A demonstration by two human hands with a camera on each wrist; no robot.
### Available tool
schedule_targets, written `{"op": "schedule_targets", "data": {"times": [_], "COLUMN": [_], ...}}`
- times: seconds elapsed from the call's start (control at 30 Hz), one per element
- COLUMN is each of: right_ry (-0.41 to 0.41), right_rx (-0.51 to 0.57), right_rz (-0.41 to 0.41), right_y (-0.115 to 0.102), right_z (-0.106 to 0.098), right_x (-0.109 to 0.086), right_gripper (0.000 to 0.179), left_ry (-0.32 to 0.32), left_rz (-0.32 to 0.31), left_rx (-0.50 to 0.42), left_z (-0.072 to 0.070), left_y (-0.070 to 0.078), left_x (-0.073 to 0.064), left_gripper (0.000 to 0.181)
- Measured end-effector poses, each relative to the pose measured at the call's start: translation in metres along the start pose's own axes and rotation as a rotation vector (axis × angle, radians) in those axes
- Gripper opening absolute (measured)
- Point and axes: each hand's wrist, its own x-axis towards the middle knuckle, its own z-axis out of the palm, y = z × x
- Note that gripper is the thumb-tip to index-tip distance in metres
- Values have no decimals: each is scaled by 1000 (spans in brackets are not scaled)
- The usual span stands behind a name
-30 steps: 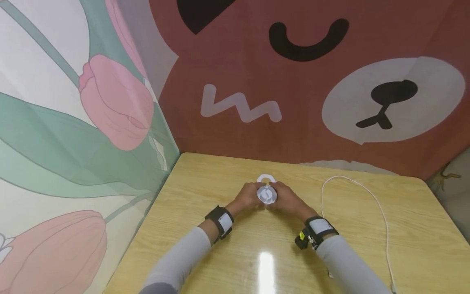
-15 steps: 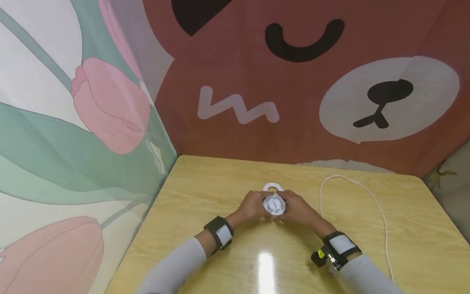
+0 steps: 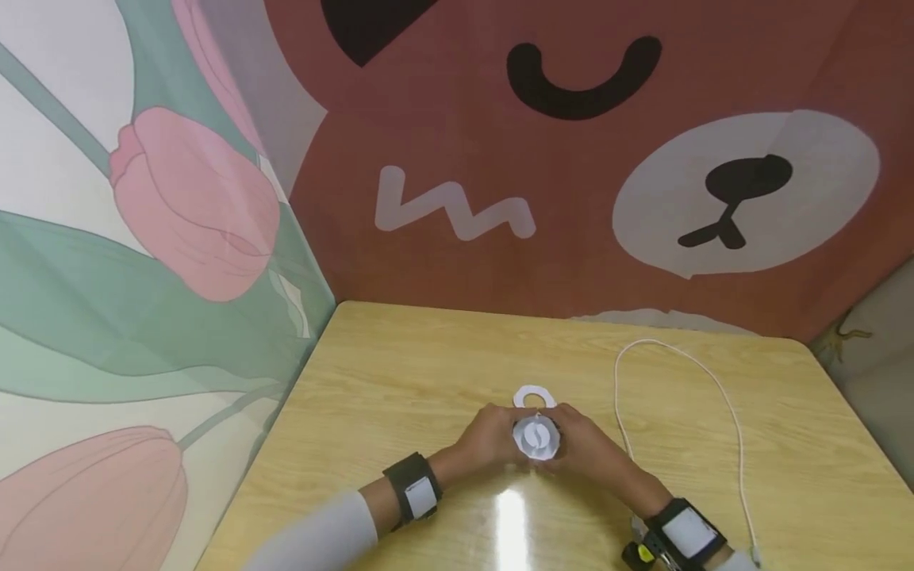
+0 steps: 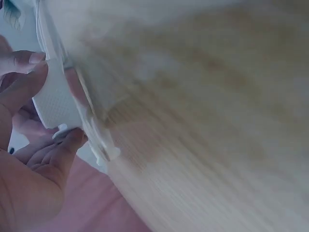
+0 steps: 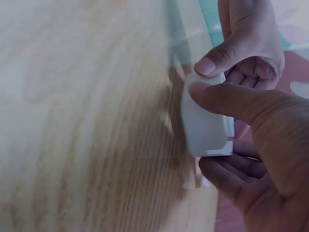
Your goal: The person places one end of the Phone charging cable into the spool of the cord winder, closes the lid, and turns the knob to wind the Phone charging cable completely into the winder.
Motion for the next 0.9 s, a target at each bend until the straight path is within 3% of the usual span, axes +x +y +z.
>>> {"op": "schedule_targets", "data": {"times": [0.1,0.2,0.53,0.77,0.9], "right_ry": [-16,-37,-65,82,133], "right_rx": [-18,-5,-31,-254,-306], "right_rz": [-27,-25,5,91,86], "right_y": [-8,-14,-23,-53,-68], "right_z": [3,5,6,5,9], "right_x": [-7,-11,-13,-16,-13], "right_gripper": [69,68,78,47,34], "left_ry": [-20,-32,-63,-48,-49], "left_rz": [62,107,83,24,17], "left_rx": [-35,-5,67,121,123], "left_z": [3,3,2,4,4], "left_y": [0,3,5,7,6], "left_x": [-13,-20,-24,-23,-24], "left_gripper": [63,60,60,69,68]}}
